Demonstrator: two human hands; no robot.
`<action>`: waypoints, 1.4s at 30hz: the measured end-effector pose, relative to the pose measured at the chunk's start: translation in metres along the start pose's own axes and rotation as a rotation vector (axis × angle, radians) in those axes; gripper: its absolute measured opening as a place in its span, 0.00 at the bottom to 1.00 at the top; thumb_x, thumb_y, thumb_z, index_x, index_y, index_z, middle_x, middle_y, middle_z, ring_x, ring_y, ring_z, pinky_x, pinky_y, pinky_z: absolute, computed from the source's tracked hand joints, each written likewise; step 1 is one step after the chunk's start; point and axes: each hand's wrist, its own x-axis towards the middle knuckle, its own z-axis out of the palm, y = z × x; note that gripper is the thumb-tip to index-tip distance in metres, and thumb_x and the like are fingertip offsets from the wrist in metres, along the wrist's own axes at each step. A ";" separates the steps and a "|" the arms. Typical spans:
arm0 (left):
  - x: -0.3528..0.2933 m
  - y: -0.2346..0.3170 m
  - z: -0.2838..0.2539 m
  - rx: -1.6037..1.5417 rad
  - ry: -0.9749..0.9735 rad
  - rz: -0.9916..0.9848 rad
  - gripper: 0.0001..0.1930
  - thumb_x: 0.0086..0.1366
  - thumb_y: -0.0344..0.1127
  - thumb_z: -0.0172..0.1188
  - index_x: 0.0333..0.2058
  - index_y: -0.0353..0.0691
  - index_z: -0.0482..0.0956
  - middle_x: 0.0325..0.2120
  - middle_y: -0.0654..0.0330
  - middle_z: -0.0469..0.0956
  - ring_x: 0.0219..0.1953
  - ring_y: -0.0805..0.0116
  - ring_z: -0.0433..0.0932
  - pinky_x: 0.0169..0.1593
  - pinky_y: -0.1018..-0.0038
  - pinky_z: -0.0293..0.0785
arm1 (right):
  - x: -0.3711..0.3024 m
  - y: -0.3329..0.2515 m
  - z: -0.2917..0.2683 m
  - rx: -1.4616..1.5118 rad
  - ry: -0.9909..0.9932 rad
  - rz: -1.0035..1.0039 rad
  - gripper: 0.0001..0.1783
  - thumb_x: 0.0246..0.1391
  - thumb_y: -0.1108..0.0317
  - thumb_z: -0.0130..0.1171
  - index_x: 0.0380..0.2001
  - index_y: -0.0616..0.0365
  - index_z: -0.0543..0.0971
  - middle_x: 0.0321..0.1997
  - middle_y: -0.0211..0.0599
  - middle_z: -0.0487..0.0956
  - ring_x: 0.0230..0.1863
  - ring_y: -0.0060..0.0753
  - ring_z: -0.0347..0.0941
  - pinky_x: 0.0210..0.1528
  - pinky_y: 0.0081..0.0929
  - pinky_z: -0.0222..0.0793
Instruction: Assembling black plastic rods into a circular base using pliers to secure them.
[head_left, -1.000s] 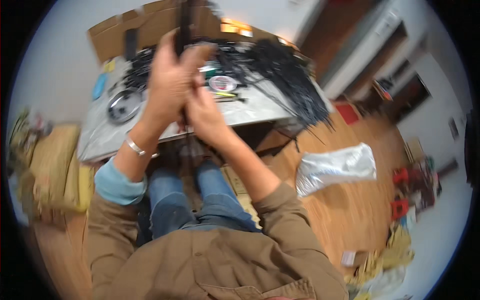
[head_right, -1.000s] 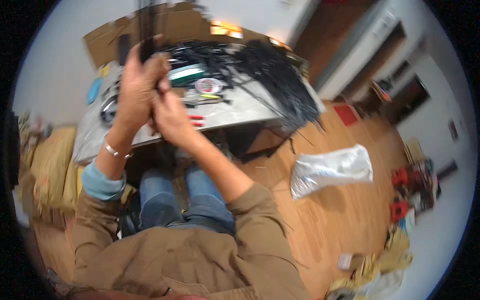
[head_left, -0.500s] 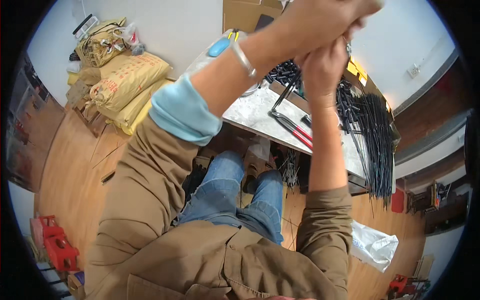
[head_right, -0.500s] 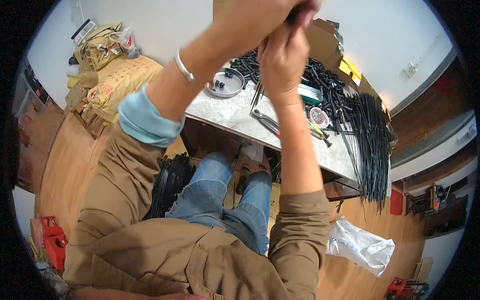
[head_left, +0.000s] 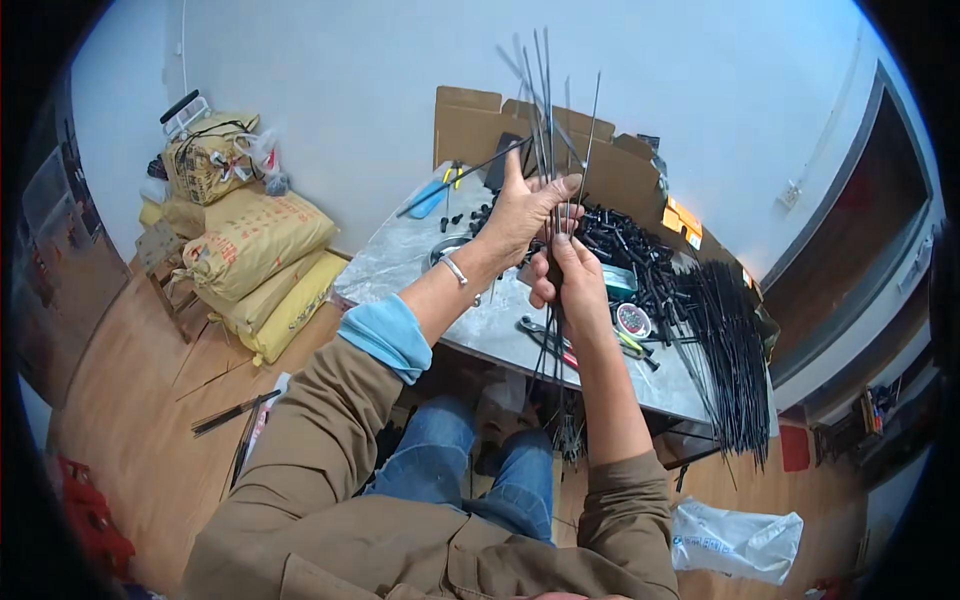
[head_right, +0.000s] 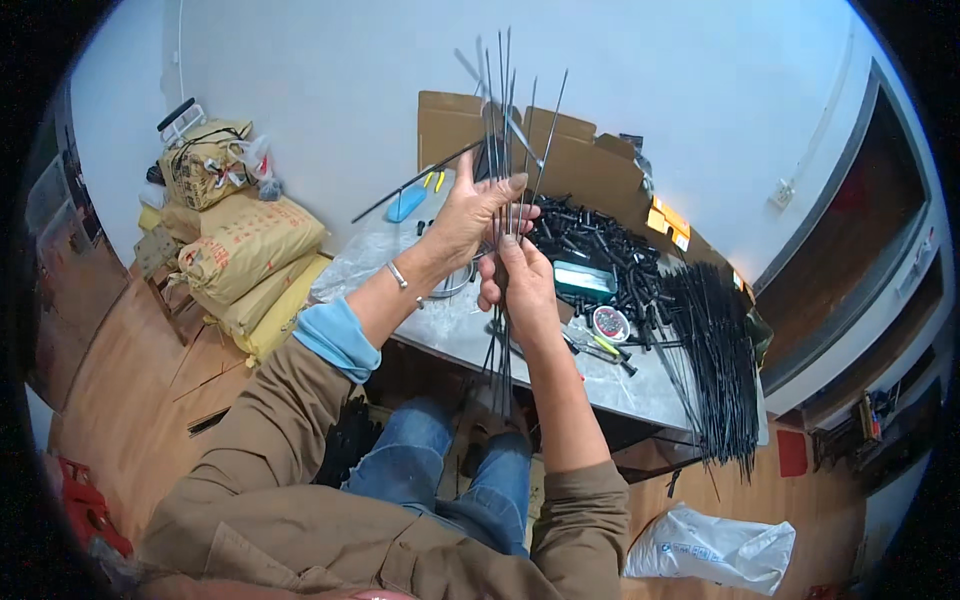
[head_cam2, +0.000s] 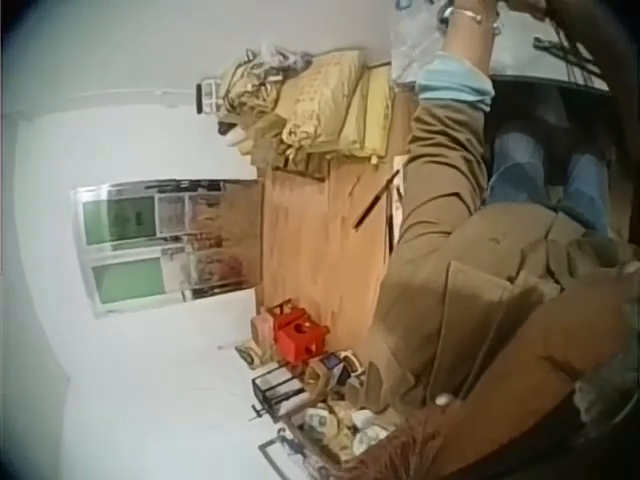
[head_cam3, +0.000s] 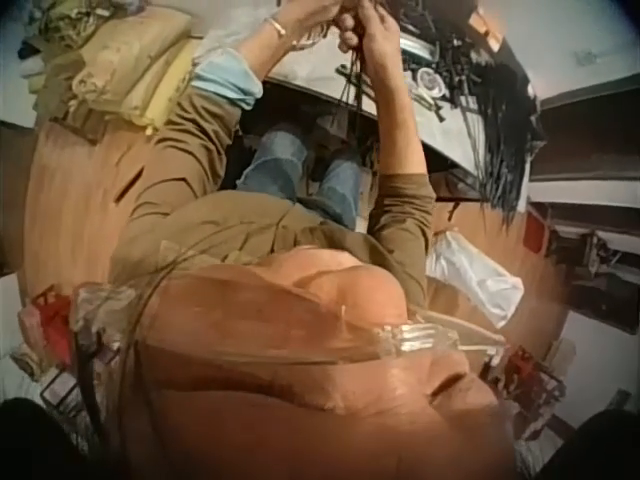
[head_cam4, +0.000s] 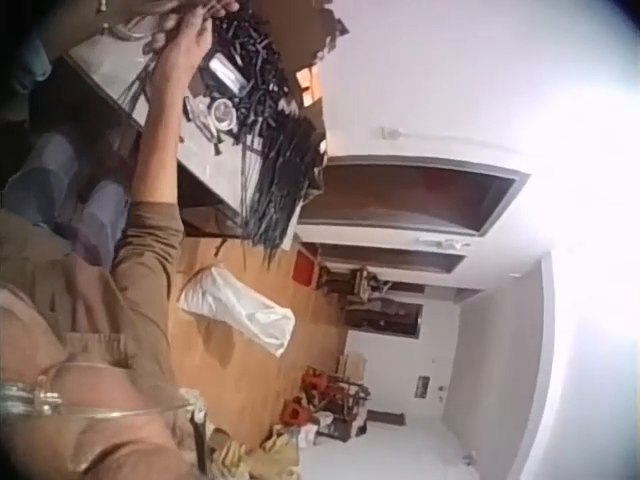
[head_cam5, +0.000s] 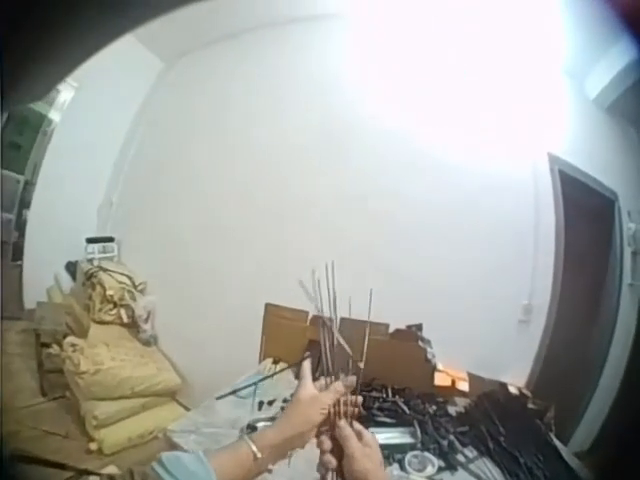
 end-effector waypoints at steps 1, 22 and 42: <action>0.001 -0.002 0.003 -0.037 0.024 -0.011 0.48 0.57 0.34 0.67 0.62 0.45 0.35 0.36 0.52 0.73 0.29 0.67 0.79 0.27 0.72 0.78 | -0.002 -0.003 -0.004 -0.004 0.003 -0.009 0.12 0.66 0.60 0.45 0.38 0.57 0.70 0.23 0.27 0.69 0.15 0.16 0.59 0.16 0.19 0.62; 0.000 -0.067 0.055 -0.065 0.044 -0.448 0.11 0.68 0.36 0.52 0.42 0.33 0.73 0.33 0.56 0.77 0.32 0.63 0.80 0.37 0.66 0.82 | -0.082 -0.018 -0.077 -0.415 0.269 -0.085 0.14 0.67 0.62 0.41 0.43 0.62 0.70 0.32 0.39 0.79 0.20 0.22 0.75 0.17 0.15 0.70; -0.006 -0.085 0.073 -0.171 0.008 -0.512 0.10 0.65 0.32 0.55 0.44 0.38 0.72 0.35 0.56 0.75 0.35 0.60 0.80 0.35 0.65 0.81 | -0.126 -0.085 -0.132 -0.544 0.609 -0.159 0.12 0.62 0.60 0.52 0.37 0.58 0.75 0.20 0.27 0.72 0.11 0.09 0.54 0.11 0.12 0.46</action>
